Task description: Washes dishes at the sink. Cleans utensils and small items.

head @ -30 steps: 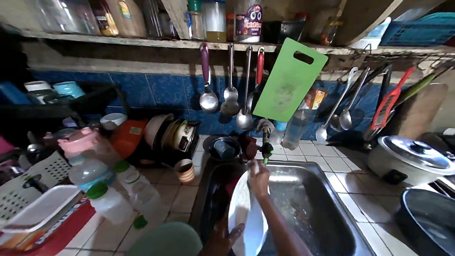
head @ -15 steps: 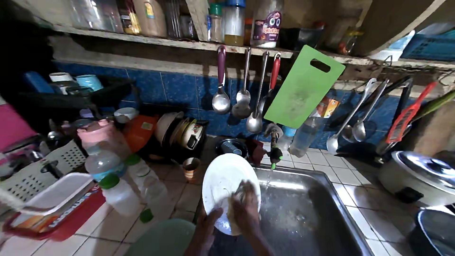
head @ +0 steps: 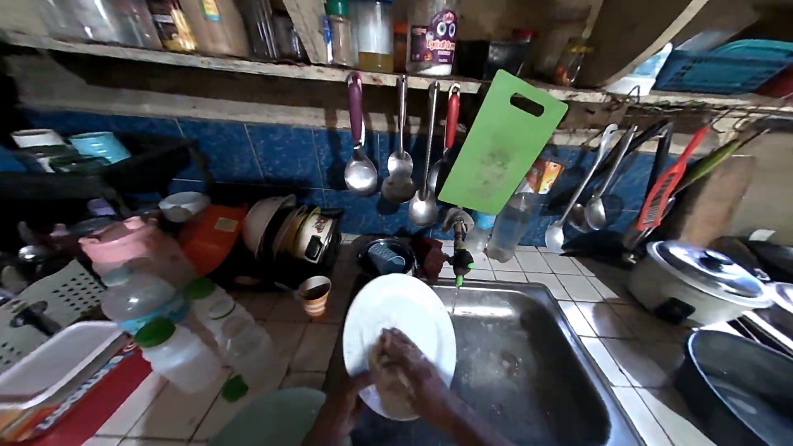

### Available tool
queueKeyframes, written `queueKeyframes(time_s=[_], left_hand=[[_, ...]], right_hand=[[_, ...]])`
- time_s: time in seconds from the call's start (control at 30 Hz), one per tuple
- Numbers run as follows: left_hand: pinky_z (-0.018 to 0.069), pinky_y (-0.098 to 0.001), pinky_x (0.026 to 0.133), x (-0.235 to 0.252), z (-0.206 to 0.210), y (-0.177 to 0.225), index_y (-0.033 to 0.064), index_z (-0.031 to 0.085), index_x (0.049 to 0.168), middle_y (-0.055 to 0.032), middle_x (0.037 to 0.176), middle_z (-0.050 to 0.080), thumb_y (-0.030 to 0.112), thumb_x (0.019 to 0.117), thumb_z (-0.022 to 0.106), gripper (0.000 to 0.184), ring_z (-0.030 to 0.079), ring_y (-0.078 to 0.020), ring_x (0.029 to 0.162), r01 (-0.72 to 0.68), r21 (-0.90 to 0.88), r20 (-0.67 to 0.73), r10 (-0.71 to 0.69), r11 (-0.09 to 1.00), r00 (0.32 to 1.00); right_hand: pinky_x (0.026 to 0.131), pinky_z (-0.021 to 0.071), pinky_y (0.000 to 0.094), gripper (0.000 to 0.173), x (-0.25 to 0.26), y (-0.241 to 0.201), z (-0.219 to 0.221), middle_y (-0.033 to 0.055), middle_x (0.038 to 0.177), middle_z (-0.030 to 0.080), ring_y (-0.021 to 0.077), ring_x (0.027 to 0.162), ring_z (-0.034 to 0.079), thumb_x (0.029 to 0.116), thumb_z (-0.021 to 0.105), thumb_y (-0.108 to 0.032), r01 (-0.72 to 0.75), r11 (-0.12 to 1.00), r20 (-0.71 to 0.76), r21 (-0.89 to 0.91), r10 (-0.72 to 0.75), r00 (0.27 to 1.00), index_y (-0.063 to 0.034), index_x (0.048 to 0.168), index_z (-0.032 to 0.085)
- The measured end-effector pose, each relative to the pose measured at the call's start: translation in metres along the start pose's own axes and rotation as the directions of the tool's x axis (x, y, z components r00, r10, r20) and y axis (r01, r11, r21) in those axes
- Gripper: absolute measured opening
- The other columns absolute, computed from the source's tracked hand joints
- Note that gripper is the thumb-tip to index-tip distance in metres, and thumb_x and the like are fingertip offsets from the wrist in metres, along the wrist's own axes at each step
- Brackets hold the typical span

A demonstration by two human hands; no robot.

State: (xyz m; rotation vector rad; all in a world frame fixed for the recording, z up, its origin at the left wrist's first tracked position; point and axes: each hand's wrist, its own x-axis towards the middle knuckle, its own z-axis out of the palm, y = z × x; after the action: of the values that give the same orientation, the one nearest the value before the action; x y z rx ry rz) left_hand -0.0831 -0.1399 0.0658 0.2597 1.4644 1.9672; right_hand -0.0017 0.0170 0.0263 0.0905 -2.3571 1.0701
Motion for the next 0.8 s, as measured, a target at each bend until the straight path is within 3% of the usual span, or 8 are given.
queueKeyframes(time_s=[0.17,0.27,0.37,0.47,0.57,0.63,0.7,0.8], left_hand=[[0.0612,-0.0297,0.076,-0.006,-0.004,0.002,-0.0001,0.048,0.127,-0.0046,0.095,0.07,-0.008,0.0895,0.054,0.039,0.07,-0.0104,0.082,0.093,0.048,0.086,-0.097,0.995,0.992],[0.0611,-0.0285,0.079,0.005,0.008,-0.005,0.0024,0.052,0.123,-0.002,0.096,0.071,0.0,0.0977,0.046,0.026,0.07,-0.0087,0.085,0.049,-0.068,0.179,-0.036,0.996,0.983],[0.0615,-0.0291,0.076,0.022,-0.001,0.005,0.0084,0.063,0.109,-0.0012,0.092,0.075,0.017,0.1063,0.029,0.035,0.072,-0.0102,0.084,0.078,-0.192,0.29,-0.019,0.978,0.957],[0.0625,-0.0396,0.077,0.042,-0.011,0.013,0.0098,0.042,0.144,-0.0097,0.116,0.071,0.037,0.1074,0.036,0.046,0.073,-0.0223,0.096,0.081,-0.05,0.376,-0.056,0.995,0.925],[0.0497,-0.0385,0.109,0.069,-0.029,0.003,0.0071,0.01,0.164,-0.0125,0.16,0.039,0.04,0.089,0.074,0.104,0.051,-0.0201,0.138,-0.27,0.352,0.372,0.131,0.896,0.919],[0.0421,-0.042,0.116,0.074,-0.026,-0.002,-0.0036,0.03,0.156,-0.0207,0.155,0.044,0.034,0.0758,0.087,0.106,0.048,-0.0244,0.14,-0.433,0.494,0.371,0.268,0.754,0.889],[0.0542,-0.0318,0.102,0.061,-0.012,0.004,-0.0055,0.059,0.132,-0.011,0.123,0.07,0.021,0.0739,0.089,0.071,0.067,-0.0113,0.113,-0.474,0.479,0.403,0.295,0.739,0.866],[0.0589,-0.0247,0.091,0.039,0.013,0.007,-0.0047,0.066,0.118,-0.0033,0.104,0.076,0.011,0.079,0.084,0.046,0.071,-0.0039,0.096,-0.413,0.398,0.433,0.23,0.819,0.872]], right_hand=[[0.117,0.0409,0.0538,0.045,0.022,0.047,-0.029,0.0292,0.148,0.051,0.0441,0.141,0.047,0.0954,0.06,-0.006,-0.189,0.939,-0.314,-0.288,0.094,0.945,0.0105,0.137,0.057],[0.121,0.0364,0.044,0.059,0.027,0.005,-0.015,0.0237,0.149,0.051,0.0322,0.143,0.044,0.0934,0.067,-0.029,-0.051,0.996,-0.109,0.068,0.058,0.992,0.0102,0.136,0.056],[0.122,0.0339,0.0501,0.078,0.009,-0.045,-0.021,0.03,0.152,0.044,0.0415,0.146,0.039,0.0826,0.083,-0.03,-0.078,0.996,0.209,-0.047,0.086,0.974,0.0068,0.144,0.051],[0.105,0.0524,0.0502,0.062,0.003,-0.05,-0.049,0.0308,0.137,0.057,0.0418,0.125,0.06,0.0778,0.078,0.003,-0.025,0.983,0.201,-0.184,0.063,0.978,0.006,0.136,0.058],[0.102,0.0533,0.0444,0.059,0.024,-0.046,-0.108,0.0239,0.127,0.066,0.0296,0.116,0.066,0.0772,0.072,0.011,-0.1,0.994,0.269,-0.036,0.106,0.957,0.0071,0.135,0.058],[0.1,0.0533,0.0336,0.052,0.041,-0.042,-0.143,0.0151,0.122,0.069,0.0143,0.111,0.066,0.0842,0.071,0.005,-0.238,0.967,0.375,0.093,0.187,0.908,0.0048,0.135,0.058],[0.096,0.0549,0.0249,0.047,0.049,-0.031,-0.161,0.0048,0.116,0.071,0.0031,0.105,0.066,0.0845,0.074,0.0,-0.285,0.929,0.336,0.238,0.196,0.921,0.0034,0.129,0.061],[0.096,0.0547,0.0225,0.046,0.047,-0.016,-0.155,0.0043,0.114,0.07,0.0019,0.105,0.065,0.0827,0.082,-0.013,-0.163,0.964,-0.088,0.211,0.185,0.979,0.0048,0.122,0.065]])
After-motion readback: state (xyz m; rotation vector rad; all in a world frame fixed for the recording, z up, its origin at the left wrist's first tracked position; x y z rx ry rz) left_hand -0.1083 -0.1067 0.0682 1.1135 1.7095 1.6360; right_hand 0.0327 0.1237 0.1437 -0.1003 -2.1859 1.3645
